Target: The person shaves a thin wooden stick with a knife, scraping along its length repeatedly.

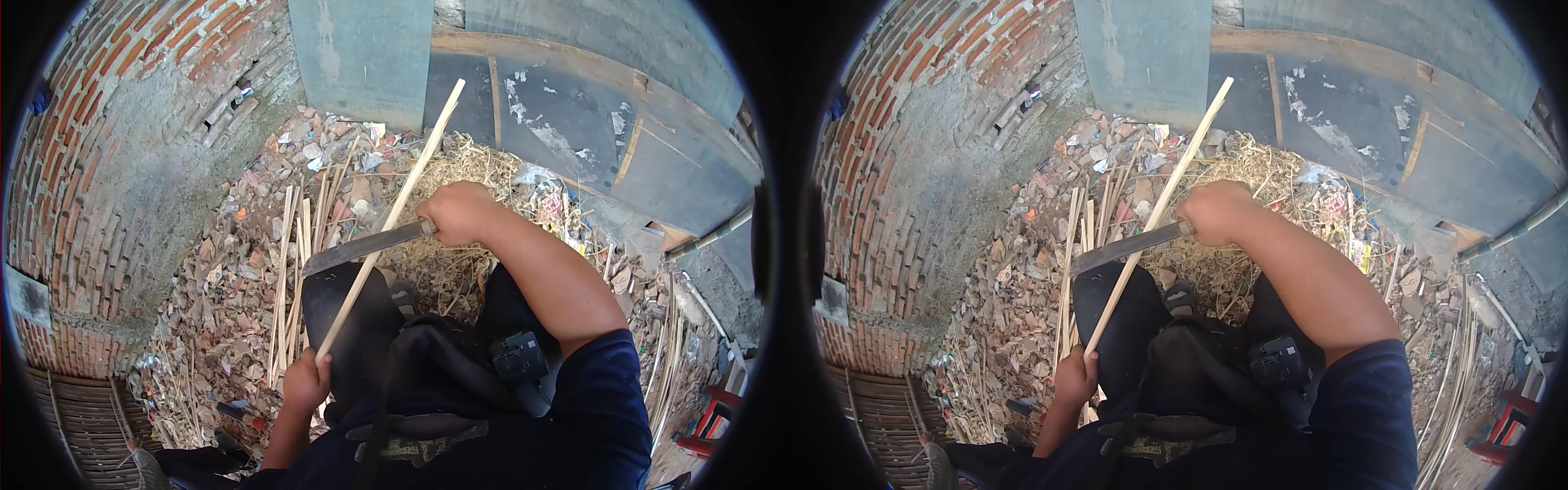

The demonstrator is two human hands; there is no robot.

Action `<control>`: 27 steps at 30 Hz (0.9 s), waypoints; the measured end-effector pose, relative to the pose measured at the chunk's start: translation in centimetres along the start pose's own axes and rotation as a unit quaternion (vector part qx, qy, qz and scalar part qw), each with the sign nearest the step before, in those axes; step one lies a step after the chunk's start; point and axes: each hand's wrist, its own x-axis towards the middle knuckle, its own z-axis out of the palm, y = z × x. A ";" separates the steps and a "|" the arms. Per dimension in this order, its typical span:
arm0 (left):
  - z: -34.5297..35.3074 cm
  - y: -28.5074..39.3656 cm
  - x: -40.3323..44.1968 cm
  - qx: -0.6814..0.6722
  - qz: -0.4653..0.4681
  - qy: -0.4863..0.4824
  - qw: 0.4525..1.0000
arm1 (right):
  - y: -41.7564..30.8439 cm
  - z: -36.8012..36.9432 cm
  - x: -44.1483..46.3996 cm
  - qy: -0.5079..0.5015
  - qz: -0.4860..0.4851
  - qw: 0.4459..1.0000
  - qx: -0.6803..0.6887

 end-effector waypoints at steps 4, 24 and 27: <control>1.3 -1.2 -0.4 -0.014 -0.007 0.015 1.000 | 4.3 1.2 1.8 0.109 0.086 0.990 0.034; 0.7 -0.6 0.4 -0.012 0.010 0.006 1.000 | -0.1 -0.2 0.4 -0.006 0.011 1.000 0.014; 2.0 -1.6 0.1 -0.038 0.018 0.040 0.998 | 4.0 0.4 1.7 0.026 0.091 0.995 0.044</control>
